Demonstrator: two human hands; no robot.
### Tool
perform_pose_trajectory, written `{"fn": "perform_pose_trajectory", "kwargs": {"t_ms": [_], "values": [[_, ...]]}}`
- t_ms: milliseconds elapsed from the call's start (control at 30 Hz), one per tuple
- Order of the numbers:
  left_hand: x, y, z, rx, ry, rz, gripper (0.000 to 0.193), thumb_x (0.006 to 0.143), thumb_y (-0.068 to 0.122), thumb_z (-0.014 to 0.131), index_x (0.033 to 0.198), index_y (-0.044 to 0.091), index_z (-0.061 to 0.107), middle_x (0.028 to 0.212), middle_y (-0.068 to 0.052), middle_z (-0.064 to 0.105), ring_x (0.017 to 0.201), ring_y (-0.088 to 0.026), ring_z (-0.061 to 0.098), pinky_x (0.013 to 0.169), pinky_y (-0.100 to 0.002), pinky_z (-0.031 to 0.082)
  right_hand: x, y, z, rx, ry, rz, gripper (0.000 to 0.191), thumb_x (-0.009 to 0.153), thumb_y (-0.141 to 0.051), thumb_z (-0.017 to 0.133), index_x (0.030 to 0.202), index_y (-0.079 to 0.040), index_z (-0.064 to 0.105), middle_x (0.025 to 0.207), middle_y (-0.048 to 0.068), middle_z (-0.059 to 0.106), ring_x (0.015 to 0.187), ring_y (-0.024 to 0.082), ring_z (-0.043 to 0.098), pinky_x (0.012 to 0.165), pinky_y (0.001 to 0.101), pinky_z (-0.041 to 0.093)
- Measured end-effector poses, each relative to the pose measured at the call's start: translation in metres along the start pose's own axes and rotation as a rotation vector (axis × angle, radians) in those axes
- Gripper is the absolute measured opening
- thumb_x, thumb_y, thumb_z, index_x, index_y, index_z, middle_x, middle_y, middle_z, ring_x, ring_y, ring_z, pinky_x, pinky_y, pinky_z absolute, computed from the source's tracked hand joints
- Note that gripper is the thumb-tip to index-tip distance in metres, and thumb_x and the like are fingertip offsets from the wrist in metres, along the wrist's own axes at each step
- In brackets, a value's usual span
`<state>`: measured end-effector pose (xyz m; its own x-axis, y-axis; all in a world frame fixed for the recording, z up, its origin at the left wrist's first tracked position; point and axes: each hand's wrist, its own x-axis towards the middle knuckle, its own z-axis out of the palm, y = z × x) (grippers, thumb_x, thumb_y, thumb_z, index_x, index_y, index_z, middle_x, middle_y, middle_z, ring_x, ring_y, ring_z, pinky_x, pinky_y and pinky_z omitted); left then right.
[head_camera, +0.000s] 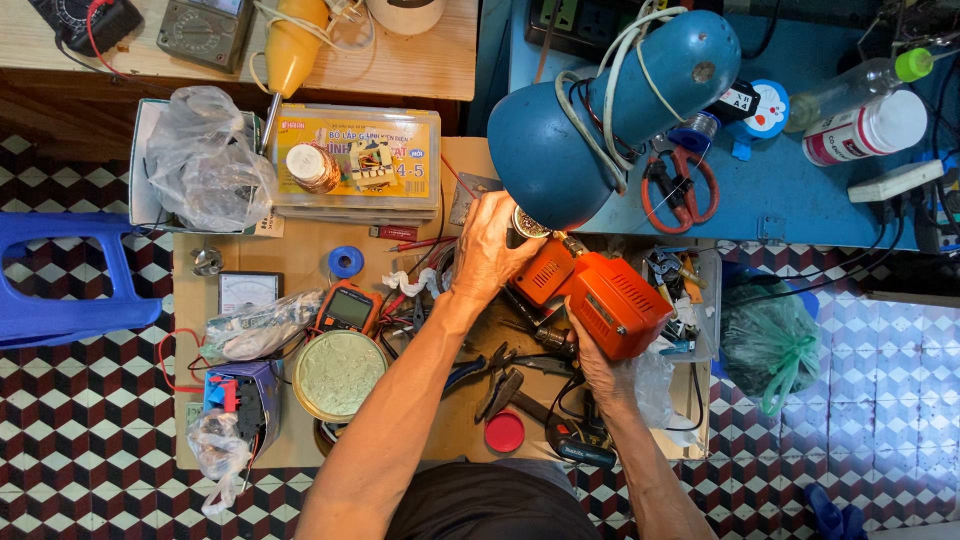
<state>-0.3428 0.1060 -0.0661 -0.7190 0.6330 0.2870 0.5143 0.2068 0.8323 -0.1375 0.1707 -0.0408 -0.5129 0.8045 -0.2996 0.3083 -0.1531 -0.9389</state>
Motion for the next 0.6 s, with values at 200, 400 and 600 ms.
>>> {"fn": "perform_pose_trajectory", "kwargs": {"t_ms": [200,400,600], "values": [[0.003,0.004,0.006,0.059,0.032,-0.026,0.054,0.077,0.024,0.089,0.121,0.006,0.063,0.119,-0.010,0.060,0.112,-0.031,0.058,0.099,-0.044,0.051,-0.009,-0.007,-0.006,-0.085,0.024,0.095,0.019,0.092,-0.025,0.077,0.102,-0.011,0.070,0.073,-0.001,0.065,0.059,0.007,0.057,0.050,0.0218,0.046],[0.003,0.009,0.010,0.111,-0.070,-0.152,0.060,0.076,0.025,0.090,0.124,0.005,0.059,0.120,-0.012,0.059,0.113,-0.032,0.055,0.098,-0.044,0.050,-0.005,-0.011,-0.011,-0.180,0.009,-0.017,0.014,0.093,-0.025,0.075,0.097,-0.011,0.072,0.076,-0.004,0.069,0.064,0.005,0.063,0.061,0.0221,0.052],[-0.004,0.002,0.001,0.010,-0.086,-0.078,0.079,0.074,0.019,0.089,0.142,0.006,0.050,0.133,-0.015,0.058,0.125,-0.035,0.052,0.109,-0.046,0.045,0.000,-0.016,-0.005,-0.146,-0.015,0.036,0.018,0.093,-0.024,0.075,0.103,-0.010,0.070,0.074,-0.004,0.064,0.063,0.007,0.058,0.056,0.0223,0.046]]}}
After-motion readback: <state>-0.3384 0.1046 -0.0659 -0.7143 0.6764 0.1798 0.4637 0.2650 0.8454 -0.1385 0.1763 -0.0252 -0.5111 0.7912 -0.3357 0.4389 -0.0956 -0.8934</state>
